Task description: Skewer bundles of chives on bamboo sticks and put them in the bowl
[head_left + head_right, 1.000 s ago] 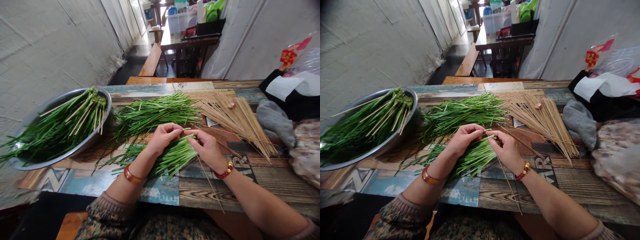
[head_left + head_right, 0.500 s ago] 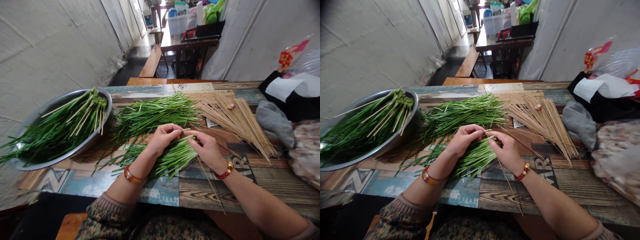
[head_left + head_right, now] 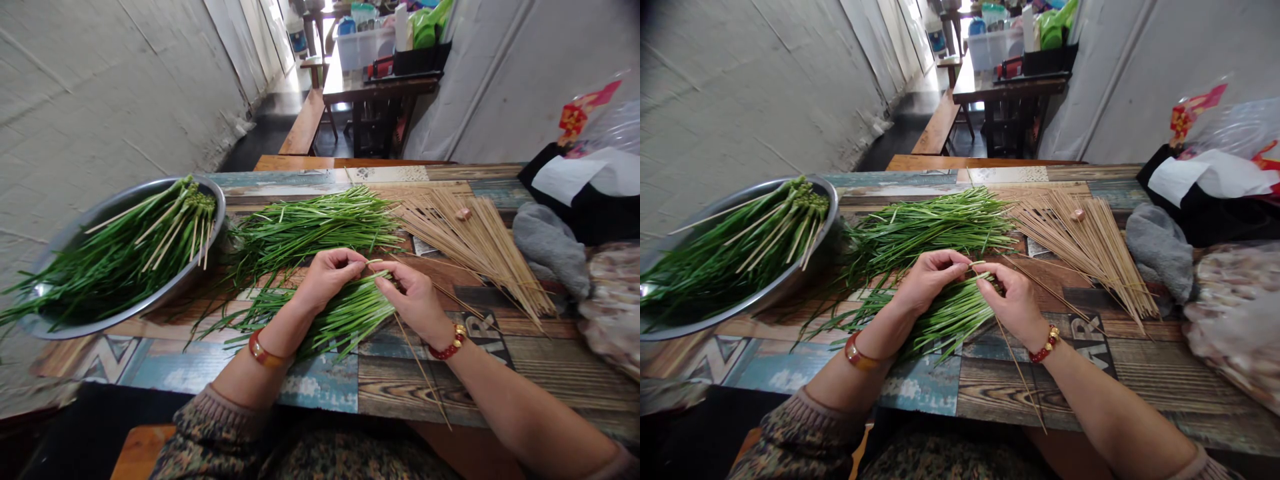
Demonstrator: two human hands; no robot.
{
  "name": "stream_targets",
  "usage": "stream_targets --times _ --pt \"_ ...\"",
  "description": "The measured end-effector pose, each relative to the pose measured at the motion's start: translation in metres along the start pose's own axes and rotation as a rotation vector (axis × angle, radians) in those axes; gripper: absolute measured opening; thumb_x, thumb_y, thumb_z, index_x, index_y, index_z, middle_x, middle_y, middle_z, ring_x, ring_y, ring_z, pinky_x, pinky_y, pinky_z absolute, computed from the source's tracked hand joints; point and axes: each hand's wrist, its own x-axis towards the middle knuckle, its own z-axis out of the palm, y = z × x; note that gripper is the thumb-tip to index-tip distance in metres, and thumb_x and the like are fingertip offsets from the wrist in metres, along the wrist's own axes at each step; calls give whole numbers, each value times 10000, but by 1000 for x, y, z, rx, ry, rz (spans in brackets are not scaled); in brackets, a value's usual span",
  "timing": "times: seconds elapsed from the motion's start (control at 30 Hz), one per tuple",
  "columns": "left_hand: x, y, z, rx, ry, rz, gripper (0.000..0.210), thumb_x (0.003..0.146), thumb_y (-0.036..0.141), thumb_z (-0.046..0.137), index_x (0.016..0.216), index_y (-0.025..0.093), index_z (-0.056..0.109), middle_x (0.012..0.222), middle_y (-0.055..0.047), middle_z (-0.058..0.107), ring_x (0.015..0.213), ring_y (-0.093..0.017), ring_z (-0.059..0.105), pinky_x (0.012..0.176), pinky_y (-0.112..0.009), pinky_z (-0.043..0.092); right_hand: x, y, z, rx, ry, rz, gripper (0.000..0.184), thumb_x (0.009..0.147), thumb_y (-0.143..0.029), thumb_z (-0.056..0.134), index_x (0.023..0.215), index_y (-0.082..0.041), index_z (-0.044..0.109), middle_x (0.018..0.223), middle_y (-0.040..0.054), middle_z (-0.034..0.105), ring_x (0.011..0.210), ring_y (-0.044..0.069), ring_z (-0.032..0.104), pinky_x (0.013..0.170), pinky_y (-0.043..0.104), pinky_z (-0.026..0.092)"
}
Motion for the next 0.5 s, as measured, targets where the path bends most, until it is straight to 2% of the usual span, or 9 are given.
stream_targets --times 0.17,0.37,0.43,0.5 --pt "0 0 0 16 5 2 162 730 268 677 754 107 688 677 -12 616 617 -91 491 600 -212 368 0 0 0 16 -1 1 236 846 -255 558 1032 -177 678 1048 76 729 927 207 678 789 325 527" --pt "2 -1 -1 36 -2 29 162 730 273 677 733 111 667 670 -9 603 610 -91 487 592 -211 375 0 1 2 28 -9 11 225 847 -255 556 1029 -182 667 1025 73 721 849 185 668 747 313 517" --pt "2 -2 -1 41 -3 45 163 731 275 678 732 113 665 676 -9 603 617 -92 490 600 -211 381 0 2 2 46 4 20 247 844 -261 565 1067 -182 636 999 71 708 828 178 654 732 309 511" --pt "2 -2 -1 49 -2 58 166 733 279 680 730 114 668 678 -9 602 620 -93 489 603 -211 384 -1 3 3 80 26 37 350 839 -264 576 1181 -189 566 925 51 692 773 165 634 689 295 503"
